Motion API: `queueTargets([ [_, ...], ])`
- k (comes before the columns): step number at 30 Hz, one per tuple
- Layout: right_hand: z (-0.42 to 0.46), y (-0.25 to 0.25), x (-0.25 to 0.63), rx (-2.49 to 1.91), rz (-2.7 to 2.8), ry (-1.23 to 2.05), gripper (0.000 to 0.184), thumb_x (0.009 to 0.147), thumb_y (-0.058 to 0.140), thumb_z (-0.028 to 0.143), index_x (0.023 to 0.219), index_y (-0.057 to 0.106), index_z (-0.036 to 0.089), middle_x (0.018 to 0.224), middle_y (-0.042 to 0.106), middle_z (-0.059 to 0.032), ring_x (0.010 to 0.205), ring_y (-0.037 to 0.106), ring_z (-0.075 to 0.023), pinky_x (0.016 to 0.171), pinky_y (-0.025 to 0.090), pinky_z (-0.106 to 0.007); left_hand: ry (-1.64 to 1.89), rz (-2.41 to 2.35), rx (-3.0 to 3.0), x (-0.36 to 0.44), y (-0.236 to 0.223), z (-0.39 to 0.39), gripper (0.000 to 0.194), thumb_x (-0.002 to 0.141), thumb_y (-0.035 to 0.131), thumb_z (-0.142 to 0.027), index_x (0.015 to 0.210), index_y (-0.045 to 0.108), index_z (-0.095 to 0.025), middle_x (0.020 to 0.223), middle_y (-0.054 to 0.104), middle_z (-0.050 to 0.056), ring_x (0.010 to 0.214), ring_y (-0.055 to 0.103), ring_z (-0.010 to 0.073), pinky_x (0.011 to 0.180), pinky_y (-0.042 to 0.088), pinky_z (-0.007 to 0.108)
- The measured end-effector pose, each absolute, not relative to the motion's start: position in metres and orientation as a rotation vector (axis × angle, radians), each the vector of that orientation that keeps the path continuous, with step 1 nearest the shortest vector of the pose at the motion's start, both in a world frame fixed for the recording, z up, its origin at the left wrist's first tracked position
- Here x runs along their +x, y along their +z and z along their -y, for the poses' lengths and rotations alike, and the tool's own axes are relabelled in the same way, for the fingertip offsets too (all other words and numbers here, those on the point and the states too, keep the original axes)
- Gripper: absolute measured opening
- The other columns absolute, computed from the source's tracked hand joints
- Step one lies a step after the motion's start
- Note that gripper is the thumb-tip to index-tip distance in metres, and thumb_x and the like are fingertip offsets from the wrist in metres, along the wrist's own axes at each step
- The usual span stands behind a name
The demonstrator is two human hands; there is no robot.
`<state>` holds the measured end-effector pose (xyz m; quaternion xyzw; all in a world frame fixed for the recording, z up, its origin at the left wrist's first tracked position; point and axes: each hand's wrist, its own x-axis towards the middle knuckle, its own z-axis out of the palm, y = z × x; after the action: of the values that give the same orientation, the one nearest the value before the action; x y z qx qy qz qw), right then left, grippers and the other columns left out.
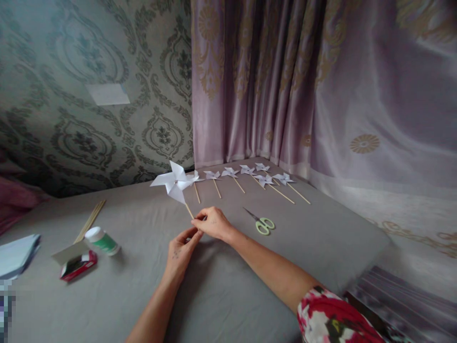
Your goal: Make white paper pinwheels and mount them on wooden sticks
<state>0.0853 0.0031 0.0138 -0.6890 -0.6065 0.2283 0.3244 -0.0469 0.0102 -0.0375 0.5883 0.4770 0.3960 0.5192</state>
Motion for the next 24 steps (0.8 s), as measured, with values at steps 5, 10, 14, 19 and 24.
queueTargets([
  [5, 0.004, 0.014, 0.140, -1.855, 1.526, 0.509, 0.022, 0.080, 0.062, 0.031, 0.092, 0.074, 0.018, 0.090, 0.076, -0.0045, 0.083, 0.069, -0.0155, 0.073, 0.049, -0.021, 0.915, -1.202, 1.433, -0.047, -0.032, -0.006, 0.066, 0.058, 0.070, -0.062, 0.099, 0.072, -0.012, 0.088, 0.074, 0.010, 0.079, 0.065, 0.0202, 0.071, 0.049, 0.026],
  [10, 0.018, 0.009, 0.208, -2.008, 1.412, 0.360, 0.024, 0.083, 0.057, 0.028, 0.095, 0.073, 0.017, 0.095, 0.075, -0.0068, 0.086, 0.068, -0.0175, 0.076, 0.048, -0.024, 0.892, -1.236, 1.414, -0.048, -0.032, -0.009, 0.065, 0.057, 0.068, -0.064, 0.096, 0.072, -0.012, 0.087, 0.074, 0.010, 0.088, 0.066, 0.0239, 0.078, 0.050, 0.029],
  [14, 0.031, 0.001, 0.249, -2.130, 1.334, 0.265, 0.027, 0.085, 0.052, 0.026, 0.098, 0.072, 0.014, 0.098, 0.074, -0.0101, 0.091, 0.068, -0.0185, 0.078, 0.046, -0.025, 0.833, -1.259, 1.428, -0.047, -0.030, -0.009, 0.063, 0.055, 0.069, -0.063, 0.093, 0.072, -0.014, 0.087, 0.074, 0.010, 0.085, 0.067, 0.0237, 0.076, 0.050, 0.029],
  [19, 0.039, -0.012, 0.274, -2.282, 1.270, 0.203, 0.030, 0.087, 0.050, 0.029, 0.100, 0.072, 0.014, 0.100, 0.073, -0.0126, 0.094, 0.067, -0.0209, 0.078, 0.046, -0.026, 0.806, -1.272, 1.437, -0.046, -0.026, -0.008, 0.060, 0.054, 0.068, -0.062, 0.091, 0.072, -0.015, 0.087, 0.075, 0.009, 0.086, 0.067, 0.0250, 0.077, 0.051, 0.031],
  [24, 0.036, -0.017, 0.280, -2.429, 1.225, 0.168, 0.027, 0.087, 0.050, 0.027, 0.098, 0.073, 0.018, 0.100, 0.073, -0.0130, 0.095, 0.067, -0.0212, 0.075, 0.044, -0.024, 0.753, -1.275, 1.474, -0.047, -0.026, -0.009, 0.062, 0.058, 0.066, -0.061, 0.097, 0.071, -0.014, 0.092, 0.074, 0.010, 0.090, 0.068, 0.0265, 0.081, 0.052, 0.033],
])
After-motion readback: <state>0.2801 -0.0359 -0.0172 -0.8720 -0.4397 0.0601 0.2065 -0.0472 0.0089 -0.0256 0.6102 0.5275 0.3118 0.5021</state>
